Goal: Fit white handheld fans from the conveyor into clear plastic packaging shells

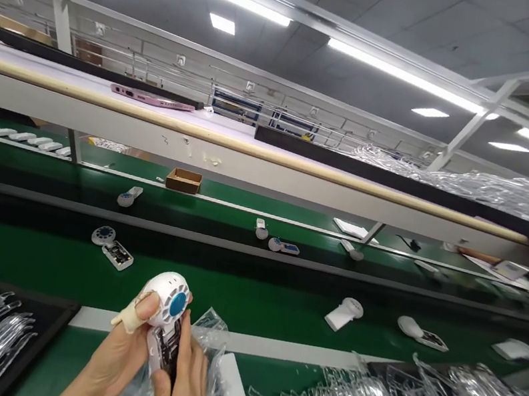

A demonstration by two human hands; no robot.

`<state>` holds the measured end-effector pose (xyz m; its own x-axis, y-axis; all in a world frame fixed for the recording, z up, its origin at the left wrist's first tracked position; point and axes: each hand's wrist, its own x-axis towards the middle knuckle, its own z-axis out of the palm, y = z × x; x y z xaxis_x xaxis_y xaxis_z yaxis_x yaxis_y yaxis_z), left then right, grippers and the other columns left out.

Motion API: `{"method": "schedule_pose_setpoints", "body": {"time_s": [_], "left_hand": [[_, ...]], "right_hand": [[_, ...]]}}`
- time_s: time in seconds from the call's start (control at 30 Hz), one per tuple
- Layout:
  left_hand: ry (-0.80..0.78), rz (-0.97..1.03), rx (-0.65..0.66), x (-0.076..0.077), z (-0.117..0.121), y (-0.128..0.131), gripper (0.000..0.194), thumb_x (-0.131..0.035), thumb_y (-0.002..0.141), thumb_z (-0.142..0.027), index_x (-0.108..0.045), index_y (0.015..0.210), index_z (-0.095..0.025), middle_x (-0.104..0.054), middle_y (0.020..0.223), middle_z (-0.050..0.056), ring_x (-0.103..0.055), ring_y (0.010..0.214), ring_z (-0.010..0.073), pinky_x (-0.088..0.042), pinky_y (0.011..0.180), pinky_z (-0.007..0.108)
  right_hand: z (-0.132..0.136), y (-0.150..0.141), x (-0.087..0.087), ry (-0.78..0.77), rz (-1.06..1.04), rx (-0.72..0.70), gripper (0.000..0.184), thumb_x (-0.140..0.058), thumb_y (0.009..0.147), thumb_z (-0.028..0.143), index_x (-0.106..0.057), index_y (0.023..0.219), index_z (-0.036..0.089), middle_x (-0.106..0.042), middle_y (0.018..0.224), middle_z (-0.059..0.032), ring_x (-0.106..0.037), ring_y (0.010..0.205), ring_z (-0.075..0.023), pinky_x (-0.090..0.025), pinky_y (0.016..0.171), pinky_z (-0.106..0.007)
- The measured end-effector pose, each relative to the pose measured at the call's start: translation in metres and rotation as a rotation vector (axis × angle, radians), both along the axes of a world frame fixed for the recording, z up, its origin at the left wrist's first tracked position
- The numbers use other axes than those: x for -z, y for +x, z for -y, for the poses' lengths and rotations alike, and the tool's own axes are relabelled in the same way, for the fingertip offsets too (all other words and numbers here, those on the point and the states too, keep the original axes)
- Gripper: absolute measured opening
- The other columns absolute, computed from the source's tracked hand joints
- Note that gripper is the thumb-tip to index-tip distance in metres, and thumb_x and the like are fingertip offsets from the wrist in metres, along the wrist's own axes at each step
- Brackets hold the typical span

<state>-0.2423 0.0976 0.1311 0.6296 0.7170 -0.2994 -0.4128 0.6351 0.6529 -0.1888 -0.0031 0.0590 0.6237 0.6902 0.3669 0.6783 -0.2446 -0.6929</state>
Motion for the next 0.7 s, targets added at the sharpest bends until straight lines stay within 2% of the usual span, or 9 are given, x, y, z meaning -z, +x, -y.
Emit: {"method": "schedule_pose_setpoints", "body": {"time_s": [0.1,0.23,0.3,0.37,0.43,0.5,0.53,0.6,0.7], "left_hand": [[0.072,-0.027,0.045,0.0,0.008,0.003,0.063,-0.069,0.067,-0.047,-0.052,0.12,-0.018,-0.065,0.112,0.012,-0.052,0.115,0.0326,-0.04,0.1,0.047],[0.296,-0.3,0.14,0.013,0.024,0.005,0.062,-0.074,0.061,-0.048,-0.055,0.115,-0.024,-0.059,0.123,0.008,-0.044,0.123,0.0317,-0.026,0.109,0.046],[0.344,-0.435,0.137,0.025,0.026,0.009,0.055,-0.077,0.059,-0.042,-0.059,0.108,-0.026,-0.061,0.121,0.007,-0.046,0.122,0.032,-0.028,0.108,0.047],[0.327,-0.461,0.128,0.041,0.024,0.017,0.042,-0.081,0.054,-0.034,-0.065,0.092,-0.025,-0.068,0.106,0.006,-0.049,0.118,0.034,-0.033,0.105,0.047],[0.289,-0.417,0.137,0.059,0.021,0.027,0.036,-0.084,0.047,-0.021,-0.065,0.079,-0.025,-0.072,0.087,0.005,-0.052,0.115,0.0356,-0.038,0.103,0.044],[0.23,-0.351,0.137,0.075,0.02,0.036,0.039,-0.084,0.043,-0.013,-0.065,0.075,-0.025,-0.073,0.078,0.004,-0.053,0.114,0.0358,-0.043,0.1,0.041],[0.209,-0.335,0.125,0.081,0.021,0.039,0.042,-0.084,0.042,-0.011,-0.065,0.077,-0.025,-0.073,0.078,0.004,-0.053,0.114,0.0355,-0.044,0.099,0.039],[0.192,-0.335,0.102,0.085,0.025,0.043,0.044,-0.084,0.04,-0.01,-0.065,0.077,-0.023,-0.073,0.078,0.005,-0.054,0.113,0.0359,-0.047,0.096,0.036],[0.238,-0.378,0.134,0.073,0.034,0.054,0.042,-0.086,0.04,-0.014,-0.067,0.076,-0.021,-0.072,0.076,0.005,-0.06,0.103,0.0336,-0.052,0.088,0.032]], "right_hand": [[0.01,0.012,-0.002,0.02,-0.122,-0.11,0.057,-0.017,0.091,0.058,-0.01,0.143,0.037,-0.055,0.109,-0.0067,-0.063,0.088,-0.0225,-0.053,0.065,-0.03],[0.026,0.028,-0.018,-0.011,-0.004,-0.131,0.055,-0.03,0.089,0.058,-0.022,0.141,0.039,-0.055,0.101,-0.0052,-0.061,0.087,-0.023,-0.051,0.071,-0.033],[0.029,0.032,-0.025,-0.012,-0.01,-0.121,0.052,-0.035,0.089,0.055,-0.03,0.138,0.038,-0.055,0.103,-0.0051,-0.058,0.094,-0.0238,-0.049,0.077,-0.035],[0.028,0.037,-0.027,0.029,-0.175,0.002,0.043,-0.033,0.092,0.047,-0.042,0.13,0.031,-0.058,0.102,-0.0048,-0.057,0.095,-0.0217,-0.047,0.08,-0.033],[0.024,0.043,-0.025,0.092,-0.39,0.186,0.039,-0.025,0.094,0.041,-0.057,0.104,0.022,-0.061,0.087,-0.0044,-0.059,0.083,-0.0188,-0.047,0.074,-0.03],[0.021,0.05,-0.02,0.152,-0.485,0.29,0.045,-0.021,0.095,0.041,-0.054,0.073,0.02,-0.058,0.069,-0.0027,-0.057,0.067,-0.0169,-0.044,0.065,-0.028],[0.02,0.053,-0.017,0.184,-0.478,0.301,0.047,-0.02,0.095,0.042,-0.049,0.064,0.021,-0.056,0.063,-0.0019,-0.055,0.062,-0.0161,-0.043,0.061,-0.028],[0.02,0.061,-0.013,0.255,-0.422,0.29,0.047,-0.02,0.095,0.041,-0.045,0.06,0.022,-0.054,0.06,-0.0012,-0.053,0.058,-0.0147,-0.041,0.059,-0.027],[0.023,0.077,-0.014,0.232,-0.368,0.273,0.045,-0.022,0.095,0.038,-0.047,0.06,0.021,-0.055,0.061,-0.0006,-0.053,0.058,-0.0136,-0.039,0.058,-0.025]]}}
